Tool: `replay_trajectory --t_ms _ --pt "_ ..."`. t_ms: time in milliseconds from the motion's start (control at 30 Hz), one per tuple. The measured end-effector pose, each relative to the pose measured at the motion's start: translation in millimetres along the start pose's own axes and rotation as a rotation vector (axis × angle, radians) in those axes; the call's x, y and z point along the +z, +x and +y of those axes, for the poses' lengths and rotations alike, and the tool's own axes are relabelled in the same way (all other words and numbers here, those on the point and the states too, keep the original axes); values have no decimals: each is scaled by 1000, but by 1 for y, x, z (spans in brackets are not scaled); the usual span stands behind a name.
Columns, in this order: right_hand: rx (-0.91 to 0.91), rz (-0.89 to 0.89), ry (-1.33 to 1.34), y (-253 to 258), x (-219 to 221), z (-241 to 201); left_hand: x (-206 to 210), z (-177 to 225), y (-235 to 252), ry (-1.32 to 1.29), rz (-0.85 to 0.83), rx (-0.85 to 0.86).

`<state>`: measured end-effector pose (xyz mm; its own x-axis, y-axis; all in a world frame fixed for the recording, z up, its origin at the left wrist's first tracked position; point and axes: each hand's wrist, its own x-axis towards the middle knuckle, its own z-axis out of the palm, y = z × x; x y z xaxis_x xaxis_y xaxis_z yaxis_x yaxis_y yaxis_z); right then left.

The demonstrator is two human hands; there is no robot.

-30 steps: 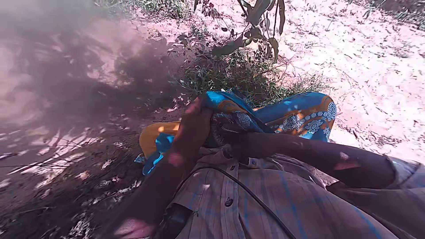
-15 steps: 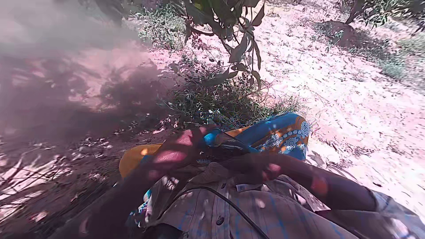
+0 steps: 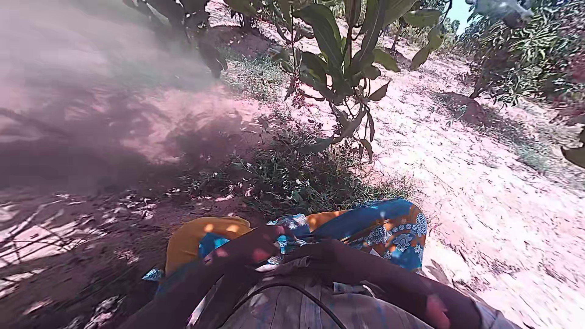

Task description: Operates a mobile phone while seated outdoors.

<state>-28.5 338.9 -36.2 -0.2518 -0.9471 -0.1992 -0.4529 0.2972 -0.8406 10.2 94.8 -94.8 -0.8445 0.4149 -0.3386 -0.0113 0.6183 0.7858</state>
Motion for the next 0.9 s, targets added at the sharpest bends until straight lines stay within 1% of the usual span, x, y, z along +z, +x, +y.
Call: replay_trajectory --t_ms 67,133,200,267,333,433,533,633,700,733,800,867,900 --pt "42 -15 -35 -1 -14 -5 -1 2 1 0 60 -6" --pt "28 37 -44 -3 -30 -6 -2 4 1 30 54 -32" --pt "5 101 -16 -5 -44 -10 0 -1 2 86 -62 -36" --pt "-8 156 15 -4 -56 -12 5 -10 5 124 -164 27" --pt "-17 183 44 -1 -64 -11 8 -14 5 122 -206 30" --pt "-36 183 77 3 -70 -3 3 -9 7 116 -259 -47" --pt "-87 158 113 10 -70 5 3 -19 11 64 -220 -32" --pt "-126 126 153 17 -69 -1 3 -32 14 -8 -190 21" --pt "-166 111 164 21 -71 -8 3 -25 14 -7 -166 1" --pt "-198 114 165 22 -73 -12 4 -18 12 13 -141 -25" --pt "-339 137 180 22 -80 -19 1 -9 12 49 -187 -78" --pt "-519 186 209 17 -92 -28 -3 -23 19 65 -263 -64" --pt "-590 230 215 12 -99 -35 -5 -27 19 59 -259 -56"
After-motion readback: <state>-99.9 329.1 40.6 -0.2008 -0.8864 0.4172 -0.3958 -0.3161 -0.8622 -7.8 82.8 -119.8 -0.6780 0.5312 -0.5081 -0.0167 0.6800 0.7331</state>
